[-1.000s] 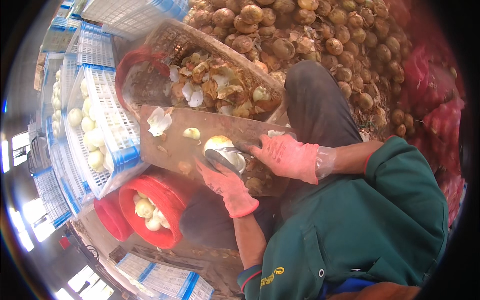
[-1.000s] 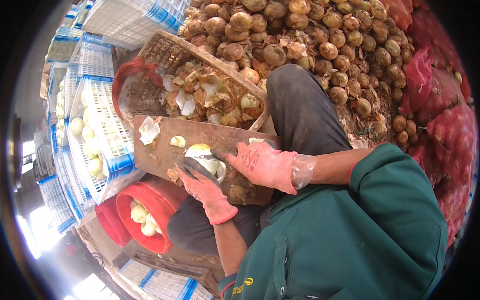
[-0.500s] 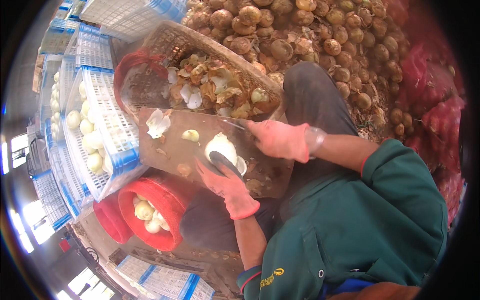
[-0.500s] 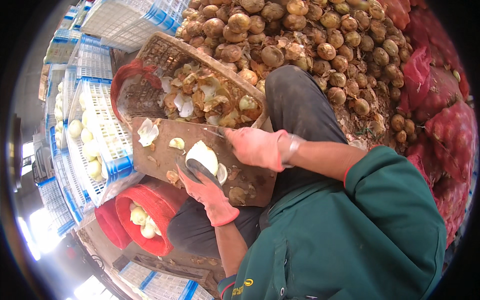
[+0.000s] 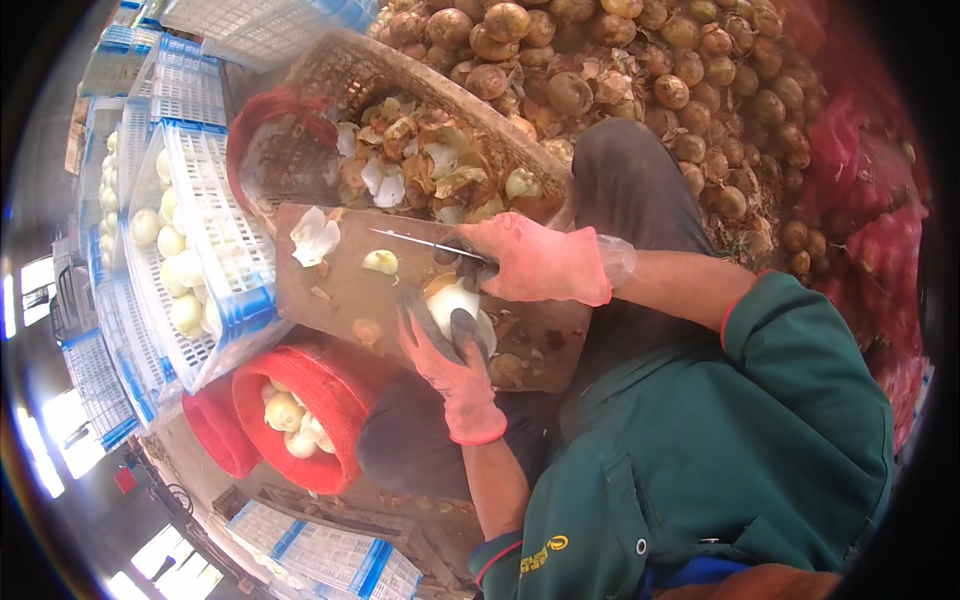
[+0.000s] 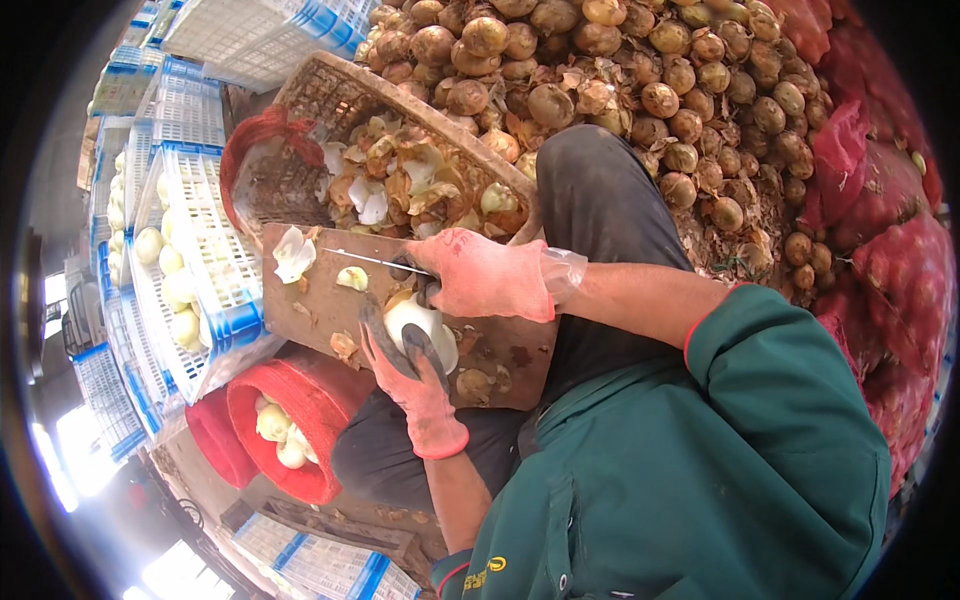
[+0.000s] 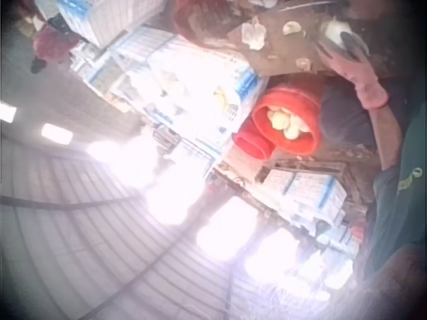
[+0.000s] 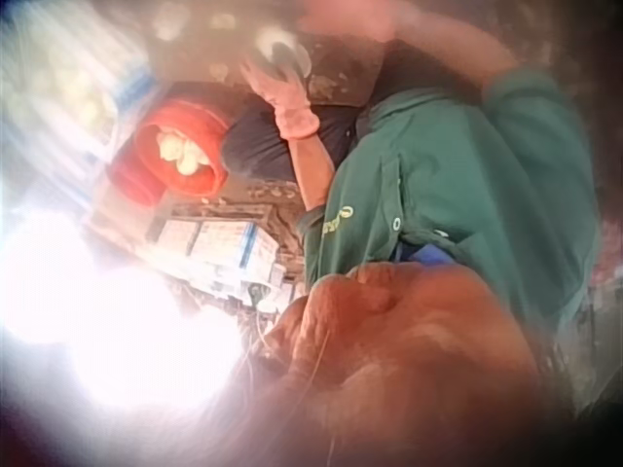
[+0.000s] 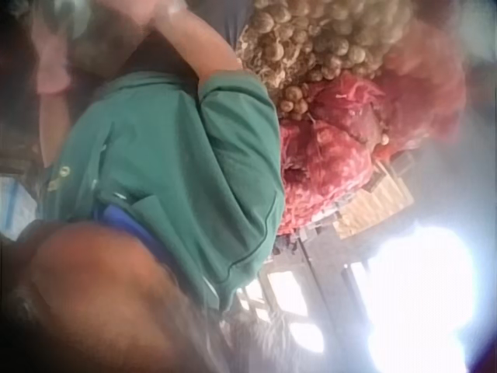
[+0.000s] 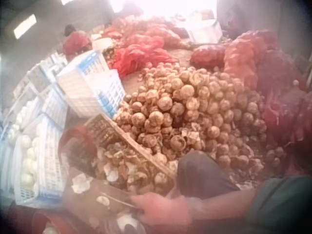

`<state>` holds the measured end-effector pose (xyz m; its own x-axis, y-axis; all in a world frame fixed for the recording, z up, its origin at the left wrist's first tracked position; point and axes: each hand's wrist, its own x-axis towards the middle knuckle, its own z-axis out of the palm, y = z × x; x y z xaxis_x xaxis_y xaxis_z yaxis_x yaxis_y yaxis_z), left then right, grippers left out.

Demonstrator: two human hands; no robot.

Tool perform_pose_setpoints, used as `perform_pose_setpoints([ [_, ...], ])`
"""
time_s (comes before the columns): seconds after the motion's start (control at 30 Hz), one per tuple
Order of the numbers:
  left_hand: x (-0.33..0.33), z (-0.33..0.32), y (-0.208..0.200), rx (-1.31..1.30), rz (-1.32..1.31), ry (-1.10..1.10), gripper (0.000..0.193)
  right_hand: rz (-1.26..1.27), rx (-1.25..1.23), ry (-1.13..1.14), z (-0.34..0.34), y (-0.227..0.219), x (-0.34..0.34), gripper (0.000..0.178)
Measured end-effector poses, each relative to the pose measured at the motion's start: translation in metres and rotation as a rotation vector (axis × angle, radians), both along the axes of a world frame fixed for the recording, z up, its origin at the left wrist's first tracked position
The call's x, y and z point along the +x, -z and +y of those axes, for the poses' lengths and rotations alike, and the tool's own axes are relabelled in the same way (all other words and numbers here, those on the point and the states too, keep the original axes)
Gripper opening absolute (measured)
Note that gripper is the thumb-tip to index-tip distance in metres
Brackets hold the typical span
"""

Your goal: The person sits on the floor and peels onions one by one using a knife. They remove the outer skins and root ends, then place the peeled onions into a red bucket. Onion skins accumulate on a wooden board beside them.

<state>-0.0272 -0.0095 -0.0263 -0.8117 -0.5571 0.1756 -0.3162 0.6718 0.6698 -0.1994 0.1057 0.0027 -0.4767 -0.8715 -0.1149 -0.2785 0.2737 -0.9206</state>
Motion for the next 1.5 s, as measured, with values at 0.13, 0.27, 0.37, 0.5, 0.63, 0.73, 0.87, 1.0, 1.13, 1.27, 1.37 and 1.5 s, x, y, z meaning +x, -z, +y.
perform_pose_setpoints([
  [0.13,0.004,-0.001,0.004,-0.048,-0.003,0.021,0.063,-0.062,0.127,0.039,-0.014,0.01,-0.01,0.028],
  [0.27,0.003,-0.002,0.001,-0.068,-0.015,0.062,0.067,0.175,0.25,0.03,-0.022,0.026,-0.022,0.025],
  [0.37,0.003,-0.004,0.0,-0.08,-0.007,0.105,0.071,0.328,0.106,0.068,-0.009,0.03,-0.029,0.029],
  [0.5,0.003,-0.005,0.006,-0.03,0.002,0.036,0.078,0.447,0.268,-0.297,0.028,-0.02,-0.034,0.034],
  [0.63,0.002,-0.009,0.007,-0.099,-0.01,0.088,0.082,0.59,0.259,-0.543,0.051,-0.021,-0.022,0.035],
  [0.73,0.004,-0.011,0.007,-0.16,-0.048,0.144,0.087,0.726,0.138,-0.625,0.06,-0.022,-0.021,0.051],
  [0.87,0.001,-0.011,0.006,-0.255,-0.078,0.224,0.096,0.766,0.139,-0.663,0.057,-0.032,-0.019,0.053],
  [1.0,0.0,-0.01,0.006,-0.289,-0.1,0.249,0.102,0.855,0.234,-0.669,0.055,-0.049,-0.014,0.06],
  [1.13,-0.001,-0.01,0.007,-0.302,-0.079,0.275,0.101,0.98,0.138,-0.48,0.059,0.002,-0.009,0.07],
  [1.27,0.001,-0.006,0.004,-0.262,-0.032,0.232,0.1,0.699,0.513,-0.681,0.042,0.001,-0.029,0.04],
  [1.37,-0.003,-0.004,0.002,-0.209,-0.012,0.189,0.095,0.916,0.449,-0.686,0.052,0.004,-0.022,0.034],
  [1.5,-0.007,-0.002,-0.005,-0.12,-0.01,0.134,0.085,0.589,0.186,-0.302,0.058,-0.001,-0.01,0.034],
])
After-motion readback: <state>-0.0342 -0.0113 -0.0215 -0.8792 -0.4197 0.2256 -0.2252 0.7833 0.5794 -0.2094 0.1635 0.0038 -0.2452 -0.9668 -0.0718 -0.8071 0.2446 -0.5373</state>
